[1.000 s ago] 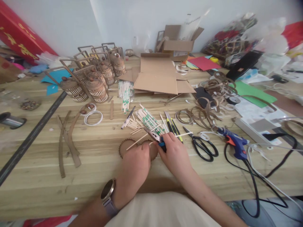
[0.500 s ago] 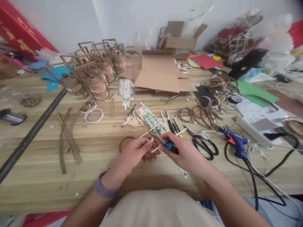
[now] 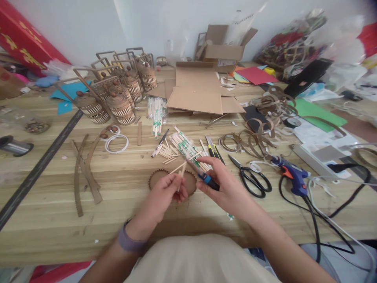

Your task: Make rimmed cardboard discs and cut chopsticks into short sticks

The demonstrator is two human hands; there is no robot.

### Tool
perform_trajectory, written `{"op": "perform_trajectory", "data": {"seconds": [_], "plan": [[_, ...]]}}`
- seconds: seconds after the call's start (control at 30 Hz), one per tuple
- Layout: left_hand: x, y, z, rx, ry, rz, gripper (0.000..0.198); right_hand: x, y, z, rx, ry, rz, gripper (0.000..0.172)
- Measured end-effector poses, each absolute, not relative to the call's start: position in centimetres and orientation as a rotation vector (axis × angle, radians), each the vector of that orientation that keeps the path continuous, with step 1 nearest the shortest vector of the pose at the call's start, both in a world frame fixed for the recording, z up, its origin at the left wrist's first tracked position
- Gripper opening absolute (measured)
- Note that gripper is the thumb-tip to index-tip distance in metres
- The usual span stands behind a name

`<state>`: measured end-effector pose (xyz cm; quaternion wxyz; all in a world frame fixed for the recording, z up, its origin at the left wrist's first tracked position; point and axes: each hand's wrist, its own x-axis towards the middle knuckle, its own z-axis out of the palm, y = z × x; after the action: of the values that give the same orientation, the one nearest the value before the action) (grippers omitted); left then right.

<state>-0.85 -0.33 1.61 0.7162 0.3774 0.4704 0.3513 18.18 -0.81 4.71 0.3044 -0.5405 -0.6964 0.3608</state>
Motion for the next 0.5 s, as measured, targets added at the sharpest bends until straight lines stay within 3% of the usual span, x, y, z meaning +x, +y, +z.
{"op": "perform_trajectory", "data": {"seconds": [0.1, 0.27, 0.5], "plan": [[-0.8, -1.0, 2.1, 0.718, 1.033, 0.962, 0.042, 17.8, -1.1, 4.6, -1.53, -1.67, 1.066, 0.031], [-0.5, -1.9, 2.9, 0.808, 0.755, 0.756, 0.041, 15.7, -1.0, 4.0, -1.453, -1.526, 1.233, 0.034], [-1.0, -2.4, 2.8, 0.674, 0.844, 0.811, 0.047, 16.1, -0.7, 4.6, -1.433, -1.543, 1.108, 0.049]]}}
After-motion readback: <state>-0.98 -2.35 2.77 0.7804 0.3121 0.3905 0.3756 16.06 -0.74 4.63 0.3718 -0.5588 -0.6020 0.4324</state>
